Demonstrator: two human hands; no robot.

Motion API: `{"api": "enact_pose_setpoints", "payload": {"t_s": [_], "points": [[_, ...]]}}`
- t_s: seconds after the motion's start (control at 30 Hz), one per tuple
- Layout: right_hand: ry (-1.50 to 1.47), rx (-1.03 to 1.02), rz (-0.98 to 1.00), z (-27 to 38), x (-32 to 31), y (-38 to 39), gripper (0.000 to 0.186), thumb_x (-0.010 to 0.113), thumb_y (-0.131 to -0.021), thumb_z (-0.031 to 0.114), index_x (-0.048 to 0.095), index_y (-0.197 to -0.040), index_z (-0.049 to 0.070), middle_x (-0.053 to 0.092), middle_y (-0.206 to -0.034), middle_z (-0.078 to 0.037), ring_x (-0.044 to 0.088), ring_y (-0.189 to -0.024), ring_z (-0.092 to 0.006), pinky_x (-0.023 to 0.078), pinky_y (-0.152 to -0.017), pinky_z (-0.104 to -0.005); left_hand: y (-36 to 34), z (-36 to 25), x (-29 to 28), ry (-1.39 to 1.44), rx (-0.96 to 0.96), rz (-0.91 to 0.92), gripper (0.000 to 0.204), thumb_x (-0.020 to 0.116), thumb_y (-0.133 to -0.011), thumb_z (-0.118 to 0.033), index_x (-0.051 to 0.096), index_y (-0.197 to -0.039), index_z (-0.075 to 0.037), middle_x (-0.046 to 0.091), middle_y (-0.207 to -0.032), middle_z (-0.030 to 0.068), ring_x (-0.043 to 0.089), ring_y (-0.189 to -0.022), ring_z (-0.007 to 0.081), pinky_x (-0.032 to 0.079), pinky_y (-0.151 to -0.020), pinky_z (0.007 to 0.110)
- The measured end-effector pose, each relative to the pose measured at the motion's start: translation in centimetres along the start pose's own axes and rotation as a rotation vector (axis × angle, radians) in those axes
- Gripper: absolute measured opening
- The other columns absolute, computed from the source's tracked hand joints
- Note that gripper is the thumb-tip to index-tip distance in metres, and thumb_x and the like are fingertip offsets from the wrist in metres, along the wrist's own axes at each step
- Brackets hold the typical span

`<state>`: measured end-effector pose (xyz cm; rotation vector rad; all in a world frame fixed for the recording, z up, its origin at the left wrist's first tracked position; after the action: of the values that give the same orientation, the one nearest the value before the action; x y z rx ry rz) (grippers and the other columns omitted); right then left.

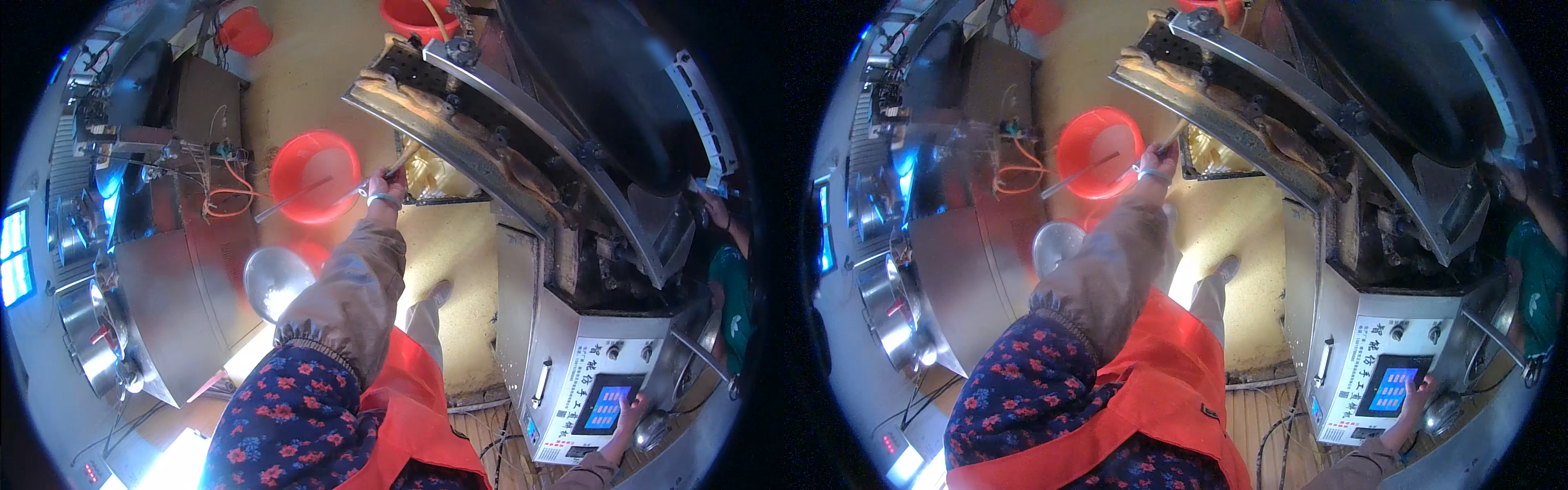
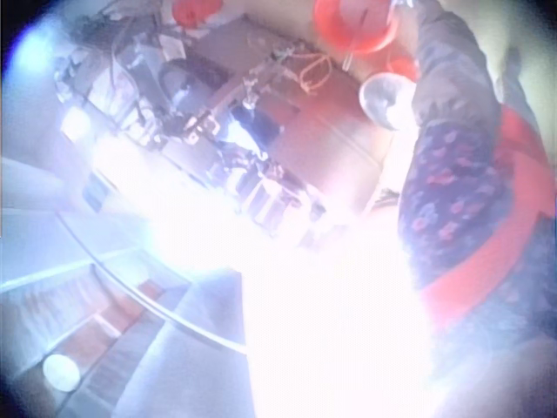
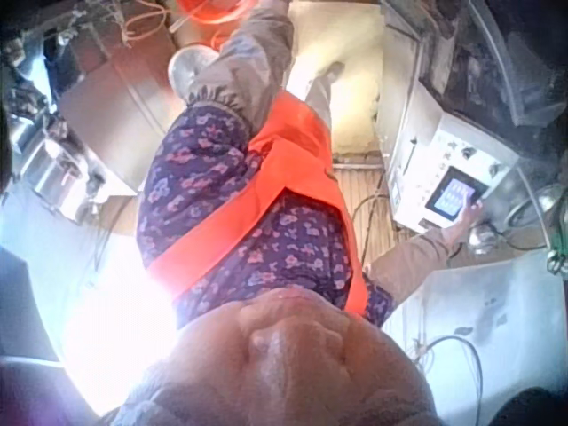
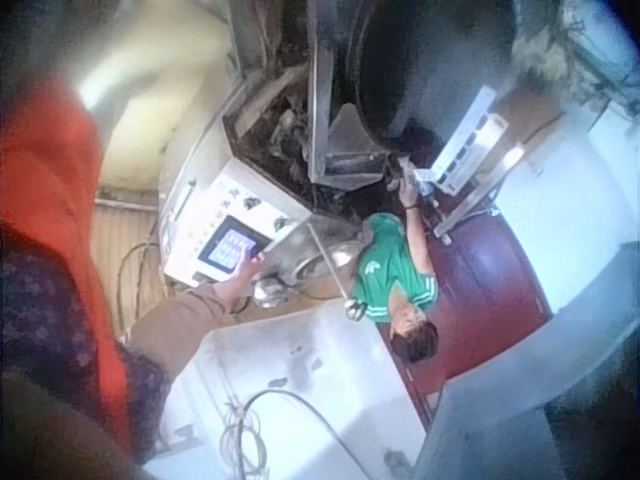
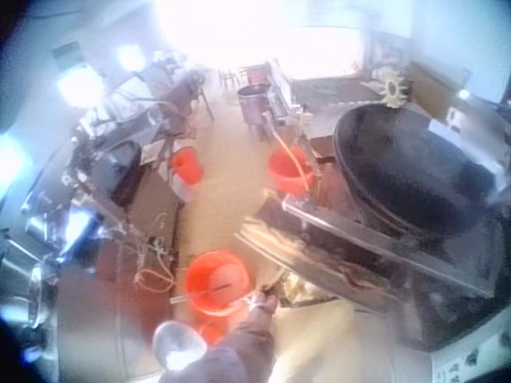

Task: The person operates a food processing machine, then pours a white liquid from a red bucket into a large metal pot. They stir the contents with a ladle and then use their hand to mix the mixture inside the pot.

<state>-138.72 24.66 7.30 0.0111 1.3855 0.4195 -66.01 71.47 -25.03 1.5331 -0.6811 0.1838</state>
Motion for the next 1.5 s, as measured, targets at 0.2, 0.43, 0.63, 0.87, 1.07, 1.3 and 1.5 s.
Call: {"api": "enact_pose_setpoints", "payload": {"t_s": [0.2, 0.43, 0.63, 0.87, 1.07, 1.3, 1.5], "points": [[0.034, 0.008, 0.002, -0.7, 0.0, -0.4, 0.06, 0.072, -0.067, 0.022, 0.042, -0.116, 0.002, 0.043, -0.113, -0.015, 0.042, -0.099, -0.026, 0.036, -0.091, -0.0401, -0.1, 0.6, -0.3, -0.035, 0.006, 0.012, 0.008, 0.046, -0.087, -0.002, 0.046, -0.09, 0.006, 0.053, -0.087, 0.0182, 0.056, -0.077, 0.0328, 0.055, -0.074, 0.045], [0.091, 0.013, 0.0, 0.0, -0.2, 0.2, 0.062, 0.072, -0.067, 0.028, 0.043, -0.115, 0.002, 0.043, -0.113, -0.014, 0.041, -0.098, -0.0249, 0.036, -0.09, -0.0394, 0.1, 0.1, -0.2, -0.001, -0.014, -0.011, 0.008, 0.047, -0.086, -0.001, 0.048, -0.086, 0.007, 0.054, -0.086, 0.0194, 0.057, -0.079, 0.0346, 0.055, -0.075, 0.045], [0.025, -0.013, -0.005, 0.8, -0.4, 0.2, 0.056, 0.073, -0.068, 0.023, 0.046, -0.113, 0.002, 0.045, -0.108, -0.01, 0.041, -0.093, -0.0221, 0.036, -0.087, -0.0352, 0.5, -0.1, -0.3, 0.009, 0.002, -0.035, 0.011, 0.046, -0.086, -0.002, 0.049, -0.081, 0.007, 0.055, -0.083, 0.021, 0.057, -0.078, 0.0357, 0.055, -0.077, 0.046], [-0.089, 0.004, 0.038, 1.2, 0.0, 0.9, 0.061, 0.076, -0.07, 0.025, 0.044, -0.118, 0.003, 0.045, -0.118, -0.011, 0.042, -0.108, -0.0227, 0.033, -0.095, -0.0372, -6.7, -2.0, -2.6, -0.078, -0.281, 0.216, 0.013, 0.049, -0.082, -0.003, 0.056, -0.086, 0.007, 0.06, -0.081, 0.0195, 0.06, -0.083, 0.0313, 0.052, -0.081, 0.043], [-0.211, 0.097, -0.034, 2.5, 0.8, 1.9, 0.064, 0.078, -0.067, 0.027, 0.044, -0.117, 0.008, 0.046, -0.114, -0.009, 0.043, -0.107, -0.0211, 0.036, -0.094, -0.0375, -13.3, -5.1, -4.0, -0.119, -0.291, 0.247, 0.011, 0.047, -0.073, 0.01, 0.057, -0.078, 0.01, 0.06, -0.082, 0.0244, 0.06, -0.083, 0.0386, 0.051, -0.085, 0.049], [0.015, 0.103, -0.116, 5.9, -0.1, 2.9, 0.061, 0.077, -0.064, 0.029, 0.047, -0.113, 0.01, 0.049, -0.107, -0.017, 0.047, -0.099, -0.0297, 0.038, -0.089, -0.0417, -13.6, -5.8, -3.7, -0.361, -0.198, 0.37, 0.022, 0.042, -0.083, -0.001, 0.06, -0.088, 0.009, 0.063, -0.089, 0.0233, 0.06, -0.089, 0.0372, 0.049, -0.086, 0.053], [0.059, 0.161, -0.044, 6.0, -0.2, 2.8, 0.063, 0.076, -0.067, 0.031, 0.044, -0.116, 0.008, 0.042, -0.115, -0.016, 0.043, -0.106, -0.0272, 0.038, -0.091, -0.0397, -13.5, -6.2, -3.7, -0.215, -0.263, 0.344, 0.02, 0.044, -0.082, 0.0, 0.06, -0.089, 0.01, 0.063, -0.088, 0.023, 0.06, -0.089, 0.0376, 0.049, -0.087, 0.053]]}}
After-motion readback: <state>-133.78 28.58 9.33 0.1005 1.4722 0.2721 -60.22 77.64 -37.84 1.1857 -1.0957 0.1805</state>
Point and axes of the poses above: each hand's wrist, its own y-axis away from the middle knuckle, its own x-axis out of the palm, z = x × y, the point moved 4 cm from there along -y, towards the middle knuckle
